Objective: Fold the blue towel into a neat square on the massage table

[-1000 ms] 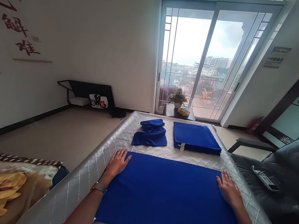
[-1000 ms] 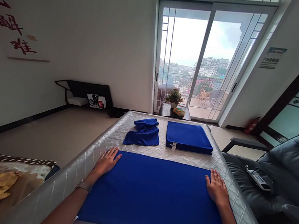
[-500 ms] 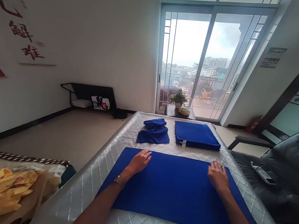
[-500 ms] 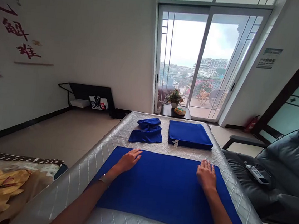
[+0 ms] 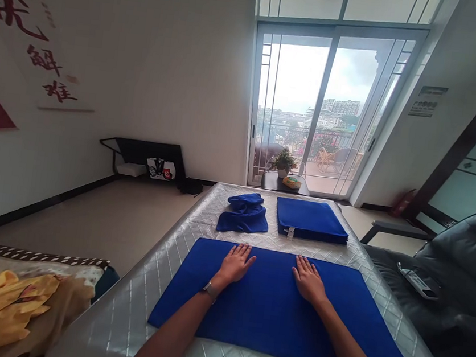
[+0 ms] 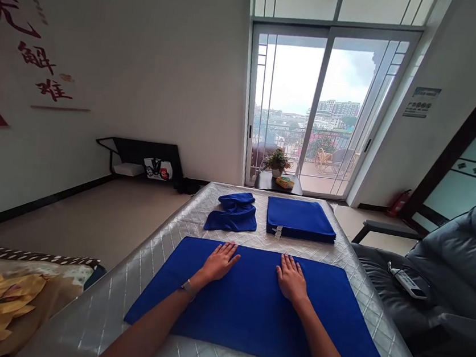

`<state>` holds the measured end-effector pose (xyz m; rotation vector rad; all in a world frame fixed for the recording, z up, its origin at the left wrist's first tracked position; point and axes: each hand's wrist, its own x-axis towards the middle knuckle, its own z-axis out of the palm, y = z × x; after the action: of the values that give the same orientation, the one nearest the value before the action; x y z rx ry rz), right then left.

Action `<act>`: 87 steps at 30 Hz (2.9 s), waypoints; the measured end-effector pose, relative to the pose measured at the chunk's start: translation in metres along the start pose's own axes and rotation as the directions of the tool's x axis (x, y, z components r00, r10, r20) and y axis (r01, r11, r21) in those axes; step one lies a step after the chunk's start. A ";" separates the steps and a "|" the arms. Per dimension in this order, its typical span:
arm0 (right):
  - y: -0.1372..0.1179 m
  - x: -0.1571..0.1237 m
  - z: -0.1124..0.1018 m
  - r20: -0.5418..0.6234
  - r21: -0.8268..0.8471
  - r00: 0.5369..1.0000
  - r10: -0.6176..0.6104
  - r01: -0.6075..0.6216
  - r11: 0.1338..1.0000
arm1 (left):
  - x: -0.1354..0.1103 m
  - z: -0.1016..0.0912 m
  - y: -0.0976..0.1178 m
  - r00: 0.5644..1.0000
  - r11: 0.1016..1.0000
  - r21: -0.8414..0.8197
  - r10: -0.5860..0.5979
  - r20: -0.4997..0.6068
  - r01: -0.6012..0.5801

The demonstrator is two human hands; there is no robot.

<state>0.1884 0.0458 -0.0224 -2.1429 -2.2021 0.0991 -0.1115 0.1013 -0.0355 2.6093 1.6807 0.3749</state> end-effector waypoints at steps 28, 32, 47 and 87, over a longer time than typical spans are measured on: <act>-0.052 -0.011 -0.023 -0.062 0.089 0.985 -0.158 0.163 0.983 | 0.008 -0.010 0.046 0.976 0.983 -0.006 0.183 -0.122 -0.185; -0.079 0.003 -0.014 0.016 0.109 0.990 -0.141 0.138 0.984 | 0.017 0.008 0.091 0.967 0.967 -0.064 0.242 -0.078 -0.247; 0.169 -0.026 0.005 -0.056 -0.063 0.945 0.323 -0.326 0.943 | -0.031 -0.025 -0.156 0.958 0.956 0.129 -0.275 0.082 0.263; 0.026 -0.045 -0.018 -0.154 -0.036 0.985 0.080 -0.086 0.996 | -0.054 -0.041 -0.052 0.991 0.994 0.040 -0.097 -0.092 0.101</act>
<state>0.2172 0.0011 -0.0067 -2.1843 -2.0498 -0.1052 -0.1877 0.0695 -0.0137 2.5629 1.8597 0.4628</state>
